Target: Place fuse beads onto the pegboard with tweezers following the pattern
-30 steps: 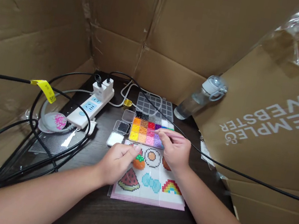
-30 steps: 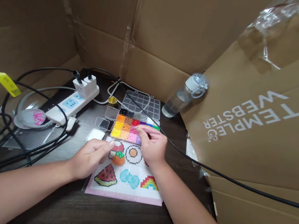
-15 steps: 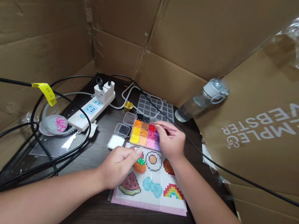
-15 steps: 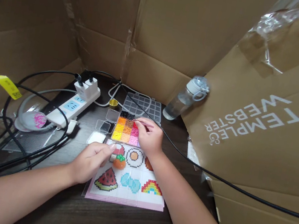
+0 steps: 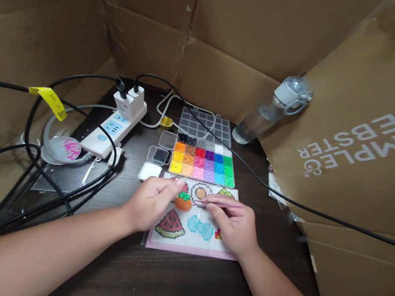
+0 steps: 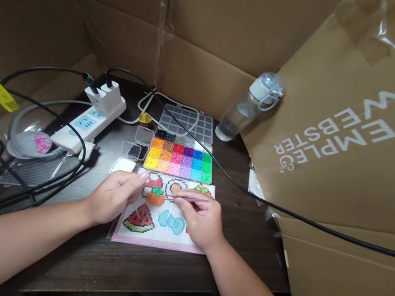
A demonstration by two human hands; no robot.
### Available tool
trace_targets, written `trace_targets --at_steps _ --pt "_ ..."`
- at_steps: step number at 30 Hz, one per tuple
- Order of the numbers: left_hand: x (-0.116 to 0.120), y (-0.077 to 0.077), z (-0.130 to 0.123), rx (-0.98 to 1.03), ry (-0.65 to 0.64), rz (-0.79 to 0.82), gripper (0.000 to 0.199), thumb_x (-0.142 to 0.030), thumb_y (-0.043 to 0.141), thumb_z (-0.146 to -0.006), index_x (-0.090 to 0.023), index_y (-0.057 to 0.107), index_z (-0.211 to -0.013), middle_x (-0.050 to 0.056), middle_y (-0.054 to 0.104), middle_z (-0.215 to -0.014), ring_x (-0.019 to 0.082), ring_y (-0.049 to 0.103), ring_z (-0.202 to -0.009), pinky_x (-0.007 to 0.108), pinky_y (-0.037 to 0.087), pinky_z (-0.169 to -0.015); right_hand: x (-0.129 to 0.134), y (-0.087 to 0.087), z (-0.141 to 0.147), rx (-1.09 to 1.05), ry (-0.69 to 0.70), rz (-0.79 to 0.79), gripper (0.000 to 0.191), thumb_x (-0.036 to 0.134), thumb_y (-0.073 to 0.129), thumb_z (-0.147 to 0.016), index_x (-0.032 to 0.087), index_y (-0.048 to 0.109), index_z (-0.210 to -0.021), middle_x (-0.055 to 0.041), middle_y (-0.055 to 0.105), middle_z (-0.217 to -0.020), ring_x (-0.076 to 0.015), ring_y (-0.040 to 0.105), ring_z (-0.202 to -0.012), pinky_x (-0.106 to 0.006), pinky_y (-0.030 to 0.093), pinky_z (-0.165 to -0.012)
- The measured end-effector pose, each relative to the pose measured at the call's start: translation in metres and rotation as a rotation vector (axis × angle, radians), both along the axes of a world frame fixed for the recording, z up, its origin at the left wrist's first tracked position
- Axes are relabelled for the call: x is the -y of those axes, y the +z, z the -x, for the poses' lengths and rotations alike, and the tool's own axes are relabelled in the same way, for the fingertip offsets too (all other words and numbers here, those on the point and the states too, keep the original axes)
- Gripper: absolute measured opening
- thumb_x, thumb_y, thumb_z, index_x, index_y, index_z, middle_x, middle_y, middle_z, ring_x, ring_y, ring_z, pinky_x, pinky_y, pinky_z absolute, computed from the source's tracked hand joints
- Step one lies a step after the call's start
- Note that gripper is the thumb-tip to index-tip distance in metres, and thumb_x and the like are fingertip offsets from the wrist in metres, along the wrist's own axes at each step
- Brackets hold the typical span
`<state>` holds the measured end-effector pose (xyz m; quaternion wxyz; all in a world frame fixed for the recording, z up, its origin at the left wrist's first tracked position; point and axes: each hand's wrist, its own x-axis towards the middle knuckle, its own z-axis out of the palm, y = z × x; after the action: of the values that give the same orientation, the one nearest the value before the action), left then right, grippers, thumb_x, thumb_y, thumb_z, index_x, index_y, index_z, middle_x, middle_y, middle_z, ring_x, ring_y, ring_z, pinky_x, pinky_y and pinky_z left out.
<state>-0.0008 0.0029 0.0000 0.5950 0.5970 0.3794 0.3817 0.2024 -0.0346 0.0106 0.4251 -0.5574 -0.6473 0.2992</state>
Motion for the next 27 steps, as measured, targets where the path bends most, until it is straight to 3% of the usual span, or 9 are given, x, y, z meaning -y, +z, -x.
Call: trace_targets --at_steps 7,27 --pt "0.0003 0.0011 0.0005 -0.036 -0.003 -0.013 0.051 -0.047 0.040 -0.091 -0.018 0.032 -0.050 -0.005 0.028 -0.048 0.008 0.026 -0.046 0.023 0.024 -0.045 -0.0096 -0.0026 0.0005 -0.071 0.068 0.008 0.008 0.023 0.066 -0.076 0.020 0.074 -0.075 -0.0066 0.074 -0.080 -0.0200 0.069 -0.078 -0.033 0.056 -0.076" --pt "0.0014 -0.0019 0.0015 -0.034 0.007 0.006 0.052 -0.049 0.041 -0.090 -0.018 0.031 -0.050 -0.005 0.027 -0.048 0.008 0.025 -0.046 0.023 0.023 -0.044 -0.0060 -0.0088 -0.0055 -0.043 0.072 0.067 0.009 0.021 0.065 -0.077 0.020 0.073 -0.074 -0.0054 0.073 -0.079 -0.0190 0.068 -0.077 -0.031 0.055 -0.074"
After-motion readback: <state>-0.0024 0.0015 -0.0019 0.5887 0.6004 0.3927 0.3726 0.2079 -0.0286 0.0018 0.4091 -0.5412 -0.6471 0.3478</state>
